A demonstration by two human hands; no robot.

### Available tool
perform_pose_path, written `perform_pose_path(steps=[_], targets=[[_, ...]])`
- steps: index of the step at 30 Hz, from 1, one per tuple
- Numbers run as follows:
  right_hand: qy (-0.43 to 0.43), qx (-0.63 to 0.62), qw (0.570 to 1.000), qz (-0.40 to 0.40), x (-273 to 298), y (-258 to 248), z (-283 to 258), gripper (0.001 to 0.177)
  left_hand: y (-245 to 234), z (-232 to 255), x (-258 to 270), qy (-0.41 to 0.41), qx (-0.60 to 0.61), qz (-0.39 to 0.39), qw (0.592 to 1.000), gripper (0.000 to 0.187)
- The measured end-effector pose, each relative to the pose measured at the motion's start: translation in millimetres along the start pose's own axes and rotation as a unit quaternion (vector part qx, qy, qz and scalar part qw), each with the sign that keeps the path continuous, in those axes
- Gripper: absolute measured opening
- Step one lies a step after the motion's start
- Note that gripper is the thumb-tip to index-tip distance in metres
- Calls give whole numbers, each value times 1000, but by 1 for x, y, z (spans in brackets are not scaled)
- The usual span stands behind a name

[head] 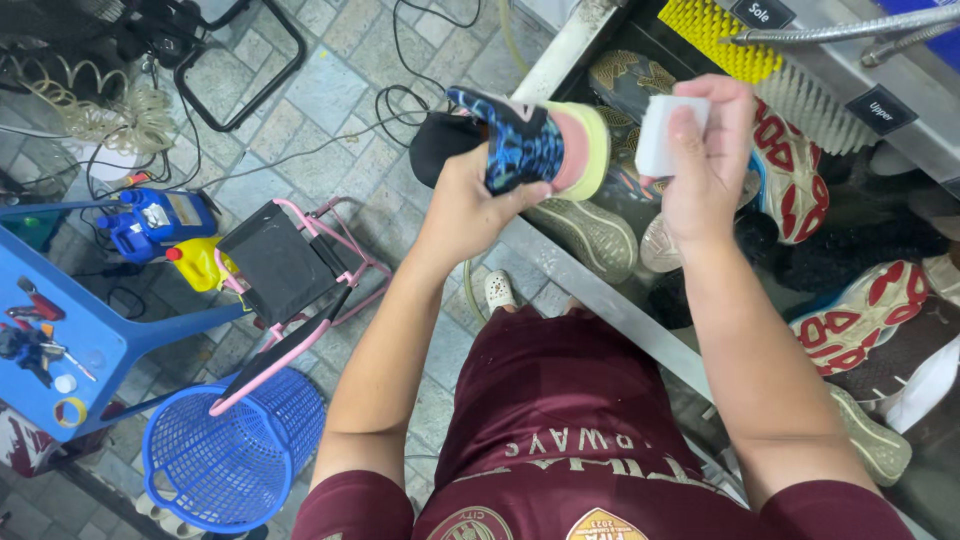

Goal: The person uses a blue spray bottle to apply liquid to the sole of a green and pink sneaker, then wipes the sole with a white cloth. The person rotates the shoe to clean different areas of the sole and upper.

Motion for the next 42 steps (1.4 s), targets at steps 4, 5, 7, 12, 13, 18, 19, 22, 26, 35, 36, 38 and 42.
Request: perform_pose_path(steps=[4,5,7,12,13,18,19,22,26,35,36,38,42], targets=[[99,34,990,-94,1,23,16,36,3,-39,24,136,-157,5,978,21],[116,43,987,-100,3,28,27,40,3,-54,27,166,-158,6,973,20],[118,82,982,-124,7,32,46,44,1,-83,30,228,-158,9,961,20],[43,188,962,-194,21,29,83,22,1,-129,48,172,-182,-48,967,40],[34,163,960,-224,22,30,86,23,0,-133,51,162,-183,-61,968,50],[-7,218,940,-261,32,42,76,28,15,-175,60,-52,150,40,987,47],[-66,279,924,-251,31,45,70,29,23,-185,62,-86,222,66,969,46],[-202,390,873,-214,28,58,64,34,44,-207,62,-114,371,116,914,51],[-207,357,890,-195,33,70,76,36,44,-213,56,-133,376,99,912,58],[-277,378,826,-314,37,79,82,35,25,-204,49,-121,326,77,934,69],[-257,383,838,-290,30,80,82,35,25,-206,46,-107,310,79,941,70],[-244,388,848,-267,35,85,84,32,28,-212,51,-104,297,95,944,72],[-315,363,798,-363,59,101,79,30,23,-220,45,-104,269,123,950,74]])
Point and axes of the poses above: each hand's wrist, its own x-axis away from the middle knuckle, its own y-axis out of the palm, z = x × y, the point moved 2 cm from there along -x, towards the middle knuckle, and after that the axes turned 3 degrees about -x, right-handed, at the moved point
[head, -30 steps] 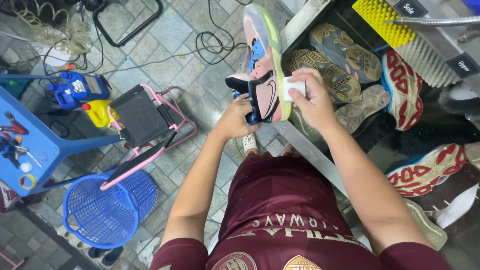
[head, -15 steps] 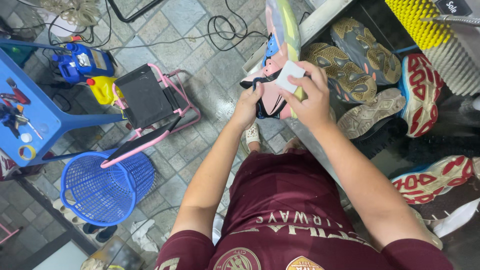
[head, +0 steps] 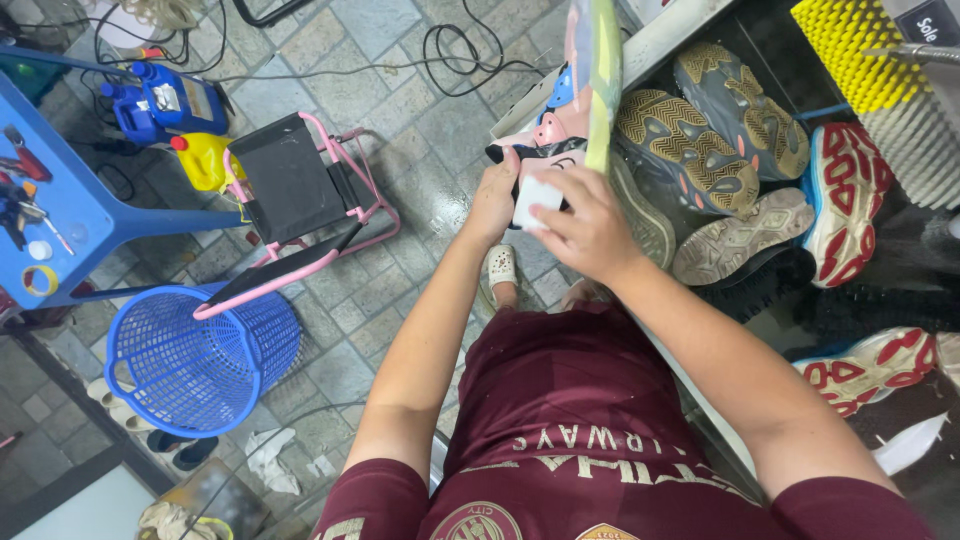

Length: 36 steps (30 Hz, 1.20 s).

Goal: The person uses a blue spray bottle to apply liquid to the sole of a green and pink sneaker, then wipes the sole with a white cloth. The person rotates the shoe to clean different areas of the sole and upper.

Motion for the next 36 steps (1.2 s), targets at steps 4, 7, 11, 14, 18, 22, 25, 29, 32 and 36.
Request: perform_pose_path(steps=[4,7,11,14,18,22,25,29,32,36], targets=[[47,-16,999,-5,-6,-13,20,28,1,-5,-3,-4,43,-6,999,71],[125,-16,991,49,-14,-8,28,24,2,-10,-6,25,-5,14,1000,69],[0,-22,1000,-19,-13,-1,6,26,-7,-4,-10,1,-67,35,997,76],[-44,-51,996,-51,-11,-12,15,29,-5,0,-1,42,-52,20,998,72],[148,-40,986,66,-16,-4,34,23,-2,-4,-5,58,-97,26,993,75],[70,-8,997,16,-20,6,18,23,-10,-7,-12,7,-94,40,995,77],[-50,-15,995,-88,-13,0,8,24,-10,-1,-10,-19,-46,14,999,71],[-49,-48,993,-92,0,-9,20,29,-7,13,-4,-5,-55,-11,998,70],[93,-33,995,25,2,-1,29,28,-6,15,-6,12,-99,-9,995,69],[170,-15,982,85,-11,8,29,24,-5,18,-4,-12,-63,7,998,65]])
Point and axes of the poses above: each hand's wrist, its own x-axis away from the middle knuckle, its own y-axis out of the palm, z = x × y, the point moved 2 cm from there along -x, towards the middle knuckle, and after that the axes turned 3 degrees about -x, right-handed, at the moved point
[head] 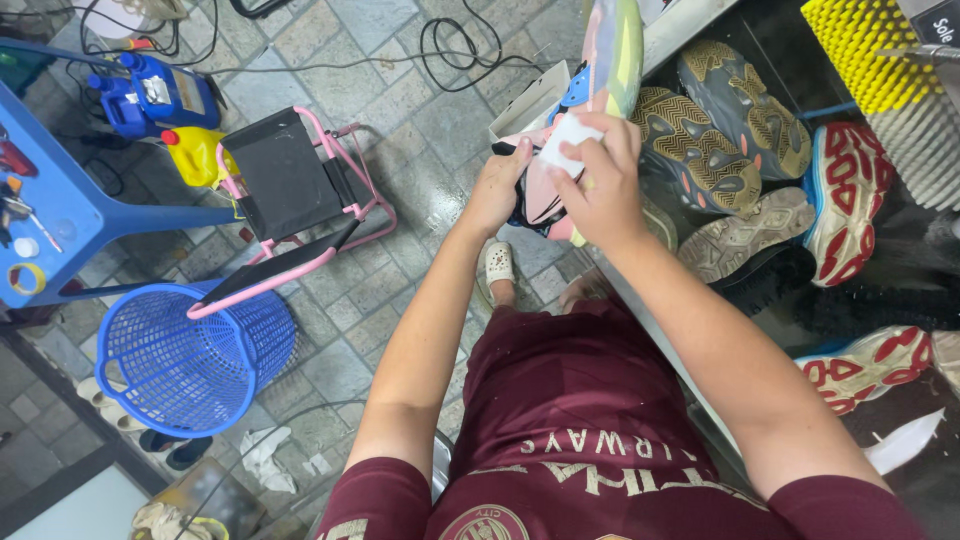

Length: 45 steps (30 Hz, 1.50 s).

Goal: The person uses a blue spray bottle to apply liquid to the sole of a green and pink sneaker, then wipes the sole with a white cloth. The person rotates the shoe to clean different areas of the sole and upper.

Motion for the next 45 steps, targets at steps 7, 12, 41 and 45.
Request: perform_pose_path(steps=[7,12,41,45], targets=[[-222,-3,953,-207,26,-5,-18,31,4,13,3,-73,150,5,986,54],[30,28,999,1,24,-19,19,34,-3,0,4,-12,73,-22,997,62],[5,-1,1000,0,35,-42,-1,29,20,57,-3,-108,72,-127,983,31],[58,-88,989,102,27,-40,21,26,43,88,-29,-143,174,-149,963,31]])
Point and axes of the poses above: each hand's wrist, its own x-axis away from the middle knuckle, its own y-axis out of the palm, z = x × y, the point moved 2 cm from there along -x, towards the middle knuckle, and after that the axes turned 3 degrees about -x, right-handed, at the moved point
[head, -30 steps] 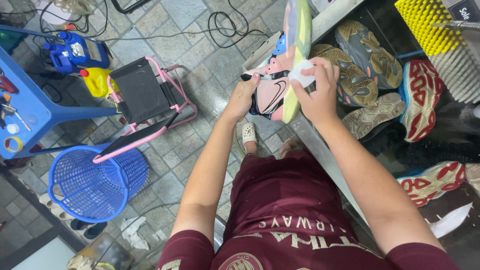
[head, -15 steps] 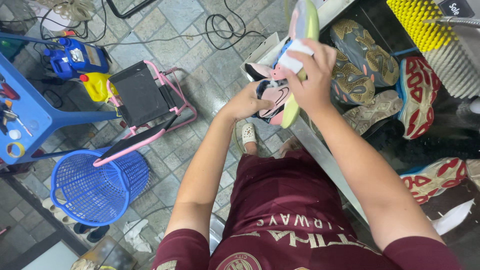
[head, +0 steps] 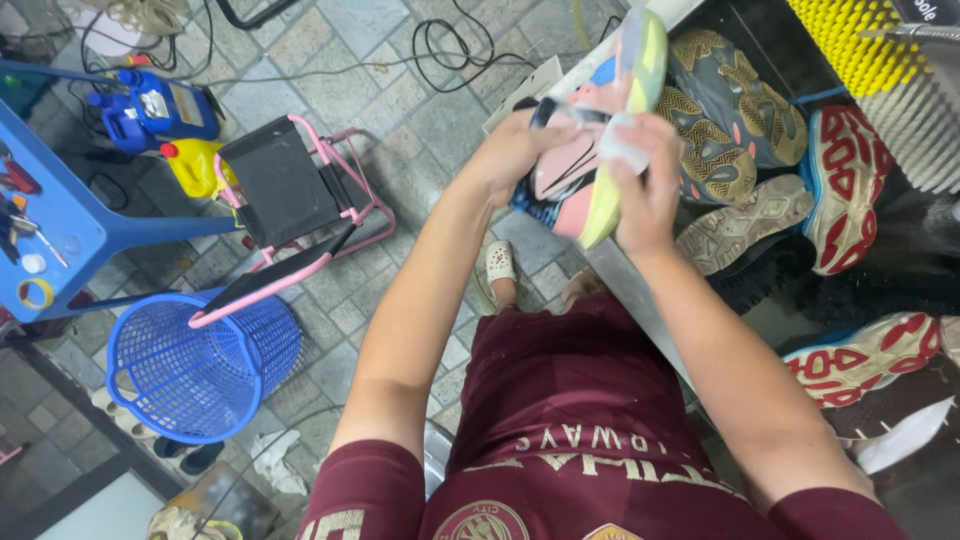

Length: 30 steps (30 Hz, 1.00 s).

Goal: The person uses a blue spray bottle to apply liquid to the sole of a green and pink sneaker, then wipes the sole with a white cloth. The person rotates the shoe to clean different areas of the sole and upper.

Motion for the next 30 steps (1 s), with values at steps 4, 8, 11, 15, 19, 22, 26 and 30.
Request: perform_pose_path(steps=[4,8,11,15,19,22,26,30], targets=[[159,-350,920,82,-23,-10,28,24,23,26,13,96,-147,-122,977,37],[185,-342,919,64,-31,-28,21,22,43,22,21,131,-256,-44,957,31],[85,-209,974,-7,-36,-46,-13,24,51,22,15,170,-234,-12,957,29],[-104,98,985,-99,-35,-71,-68,33,58,17,6,166,-174,35,970,27],[-181,110,964,-158,-37,-79,-81,33,62,22,4,174,-197,51,963,25],[-78,75,986,-128,-45,-84,-61,31,68,17,6,148,-275,55,948,25],[-103,69,984,-128,-40,-81,-63,33,64,19,3,142,-216,45,965,23],[-173,41,965,-193,-32,-80,-76,34,56,20,3,160,-223,42,961,22]])
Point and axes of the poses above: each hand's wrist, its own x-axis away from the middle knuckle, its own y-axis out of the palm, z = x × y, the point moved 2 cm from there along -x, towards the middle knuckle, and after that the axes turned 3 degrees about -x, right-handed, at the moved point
